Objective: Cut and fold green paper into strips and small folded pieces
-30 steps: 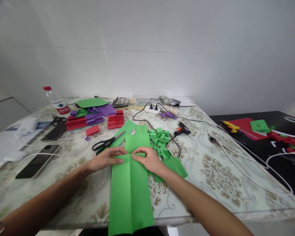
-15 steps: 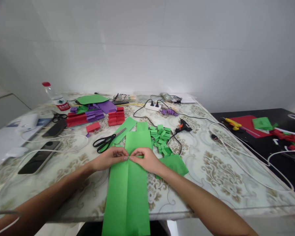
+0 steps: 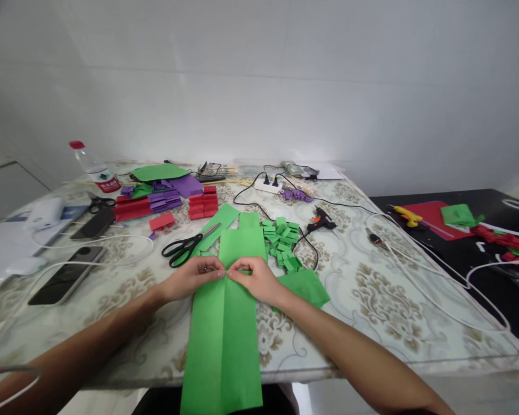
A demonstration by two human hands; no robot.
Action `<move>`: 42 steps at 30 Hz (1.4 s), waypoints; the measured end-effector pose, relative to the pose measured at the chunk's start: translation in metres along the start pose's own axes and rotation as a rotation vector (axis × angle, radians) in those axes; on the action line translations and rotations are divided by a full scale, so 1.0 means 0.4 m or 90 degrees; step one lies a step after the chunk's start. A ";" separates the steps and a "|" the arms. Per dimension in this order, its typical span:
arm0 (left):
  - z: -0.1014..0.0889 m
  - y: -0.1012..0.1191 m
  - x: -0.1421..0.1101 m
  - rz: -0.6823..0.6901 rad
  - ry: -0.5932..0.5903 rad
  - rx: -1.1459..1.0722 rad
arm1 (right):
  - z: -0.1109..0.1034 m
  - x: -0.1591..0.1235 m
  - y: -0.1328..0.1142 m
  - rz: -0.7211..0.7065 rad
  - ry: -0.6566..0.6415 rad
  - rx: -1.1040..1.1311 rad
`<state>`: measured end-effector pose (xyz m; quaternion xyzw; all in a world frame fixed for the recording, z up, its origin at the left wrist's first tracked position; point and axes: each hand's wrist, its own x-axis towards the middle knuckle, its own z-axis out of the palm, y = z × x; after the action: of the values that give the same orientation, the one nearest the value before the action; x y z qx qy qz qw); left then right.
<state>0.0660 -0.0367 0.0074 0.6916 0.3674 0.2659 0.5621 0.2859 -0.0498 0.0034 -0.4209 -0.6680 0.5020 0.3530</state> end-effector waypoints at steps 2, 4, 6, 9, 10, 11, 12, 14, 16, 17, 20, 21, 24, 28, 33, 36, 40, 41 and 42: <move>0.002 -0.001 0.001 0.000 0.012 0.000 | 0.001 0.000 0.000 0.000 0.006 0.004; 0.003 -0.002 0.001 0.000 0.021 0.002 | 0.002 -0.001 -0.001 0.000 0.010 0.005; 0.004 -0.002 0.002 -0.001 0.027 0.004 | 0.003 -0.002 -0.004 -0.001 0.014 0.005; 0.003 0.000 0.002 -0.003 0.029 0.007 | 0.004 -0.002 -0.007 -0.003 0.015 0.006; 0.003 0.000 0.003 -0.003 0.029 0.008 | 0.004 -0.002 -0.007 -0.002 0.013 0.007; 0.002 0.001 0.003 -0.003 0.028 0.010 | 0.004 -0.002 -0.006 -0.001 0.011 0.008; 0.001 0.001 0.003 -0.003 0.027 0.012 | 0.004 -0.002 -0.005 0.001 0.008 0.010; 0.000 0.003 0.003 -0.003 0.026 0.017 | 0.003 -0.002 -0.003 0.006 0.003 0.012; -0.002 0.004 0.002 -0.003 0.026 0.023 | 0.003 -0.002 -0.002 0.009 -0.002 0.012; -0.002 0.004 0.001 -0.003 0.025 0.026 | 0.004 -0.002 -0.001 0.009 -0.005 0.012; -0.002 0.005 0.000 -0.001 0.017 0.033 | 0.005 -0.002 0.000 0.012 -0.011 0.016; -0.002 0.004 0.000 0.000 0.014 0.035 | 0.005 -0.002 0.000 0.013 -0.014 0.017; 0.000 0.003 0.001 0.004 0.007 0.042 | 0.008 -0.002 0.001 0.015 -0.020 0.021; 0.000 0.002 0.002 0.012 0.004 0.052 | 0.010 -0.002 -0.001 0.014 -0.023 0.023; 0.005 0.000 0.000 0.020 0.018 0.062 | 0.013 -0.005 -0.002 0.013 -0.018 0.022; 0.010 -0.003 0.001 0.025 0.032 0.064 | 0.014 -0.005 0.002 0.012 -0.008 0.023; 0.015 -0.006 0.001 0.033 0.046 0.066 | 0.016 -0.005 0.005 0.010 0.004 0.029; 0.016 -0.005 0.001 0.035 0.049 0.066 | 0.016 -0.005 0.005 0.010 0.006 0.031; 0.016 -0.005 0.001 0.037 0.052 0.067 | 0.017 -0.005 0.004 0.011 0.009 0.032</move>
<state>0.0709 -0.0400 0.0038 0.7191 0.3833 0.2904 0.5016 0.2812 -0.0540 0.0000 -0.4209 -0.6493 0.5186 0.3637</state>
